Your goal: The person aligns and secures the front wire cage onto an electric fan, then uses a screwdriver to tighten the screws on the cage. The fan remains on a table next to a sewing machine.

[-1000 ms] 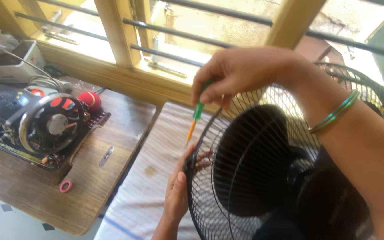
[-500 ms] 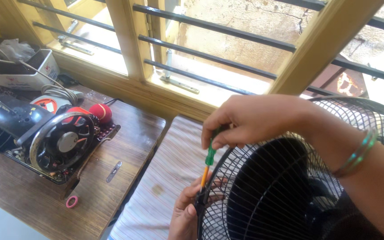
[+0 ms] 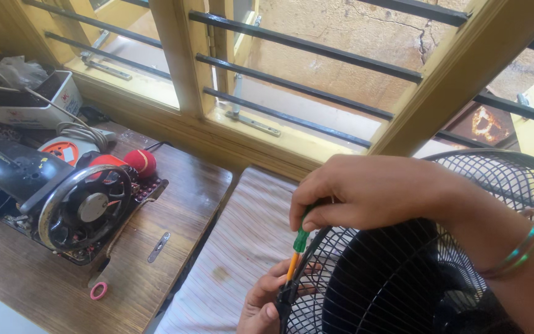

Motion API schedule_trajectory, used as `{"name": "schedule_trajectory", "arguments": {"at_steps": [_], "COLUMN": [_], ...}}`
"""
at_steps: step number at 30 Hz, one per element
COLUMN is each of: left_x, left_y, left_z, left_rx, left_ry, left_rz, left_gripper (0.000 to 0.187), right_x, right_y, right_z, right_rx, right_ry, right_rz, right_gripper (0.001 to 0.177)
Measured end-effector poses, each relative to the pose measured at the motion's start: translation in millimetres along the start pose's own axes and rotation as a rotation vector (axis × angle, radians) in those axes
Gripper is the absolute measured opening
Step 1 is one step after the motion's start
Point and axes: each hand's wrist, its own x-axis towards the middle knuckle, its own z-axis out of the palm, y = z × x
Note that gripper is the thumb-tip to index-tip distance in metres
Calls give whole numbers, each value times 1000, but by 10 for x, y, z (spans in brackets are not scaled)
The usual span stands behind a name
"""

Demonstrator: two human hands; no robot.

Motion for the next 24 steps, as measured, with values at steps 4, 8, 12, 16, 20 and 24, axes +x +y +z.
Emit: {"name": "schedule_trajectory", "arguments": {"at_steps": [4,8,12,16,20,24], "left_x": [1,-5,7,11,-8,-34], "left_y": [-4,-2,16,19,-8,-15], "left_z": [34,62,76,82,77,81], "left_rx": [-24,-37,-13,-10,19,41], "left_ry": [42,63,50,100,151,161], "left_rz": [2,-7,7,-19,-34,-50], "left_gripper": [34,33,35,35,33,36], "right_x": [-18,-11,36,63,50,-33], "right_y": [4,-101,-264,-392,-340,-182], "right_z": [4,-5,-22,-38,-10,109], "right_rx": [14,-22,-13,-47,-41,-98], "right_ry": [-16,-74,-56,-93,-65,46], "right_rz": [72,271,138,346,350,63], "right_gripper": [25,28,25,27,25,23]}}
